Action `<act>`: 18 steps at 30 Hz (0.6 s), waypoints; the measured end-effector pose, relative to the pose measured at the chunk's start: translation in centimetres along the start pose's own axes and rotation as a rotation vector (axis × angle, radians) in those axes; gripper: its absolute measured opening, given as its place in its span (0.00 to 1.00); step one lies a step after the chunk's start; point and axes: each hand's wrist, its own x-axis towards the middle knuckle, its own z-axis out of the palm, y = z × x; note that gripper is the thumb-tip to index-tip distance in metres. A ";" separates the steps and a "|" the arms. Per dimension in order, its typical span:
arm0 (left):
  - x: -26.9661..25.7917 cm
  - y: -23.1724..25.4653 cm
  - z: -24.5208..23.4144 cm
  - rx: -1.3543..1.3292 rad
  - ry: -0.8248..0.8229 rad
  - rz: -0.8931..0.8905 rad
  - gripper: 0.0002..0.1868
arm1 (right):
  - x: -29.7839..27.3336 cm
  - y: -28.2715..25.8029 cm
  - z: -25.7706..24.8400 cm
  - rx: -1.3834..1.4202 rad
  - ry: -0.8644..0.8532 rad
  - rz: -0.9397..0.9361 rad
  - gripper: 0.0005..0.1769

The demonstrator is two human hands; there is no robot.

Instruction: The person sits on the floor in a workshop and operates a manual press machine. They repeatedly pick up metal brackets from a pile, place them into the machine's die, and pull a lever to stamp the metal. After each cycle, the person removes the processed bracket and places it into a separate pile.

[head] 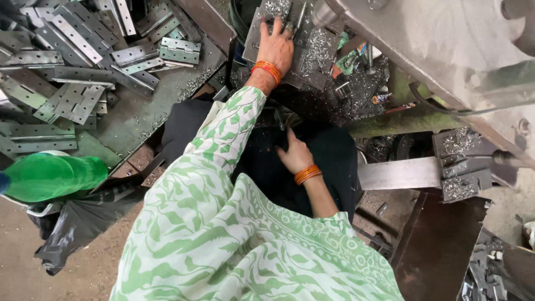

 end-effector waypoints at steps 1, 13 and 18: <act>-0.5 -0.1 -0.5 -0.002 0.000 0.009 0.16 | 0.1 -0.1 -1.1 -0.018 -0.002 -0.030 0.47; -9.5 -2.5 -6.2 -0.340 0.141 0.056 0.16 | -0.1 -2.8 -3.6 -0.092 -0.055 0.013 0.45; -8.6 -2.9 -7.5 -0.229 0.025 0.085 0.16 | -0.2 -3.2 -3.8 -0.092 -0.062 0.033 0.46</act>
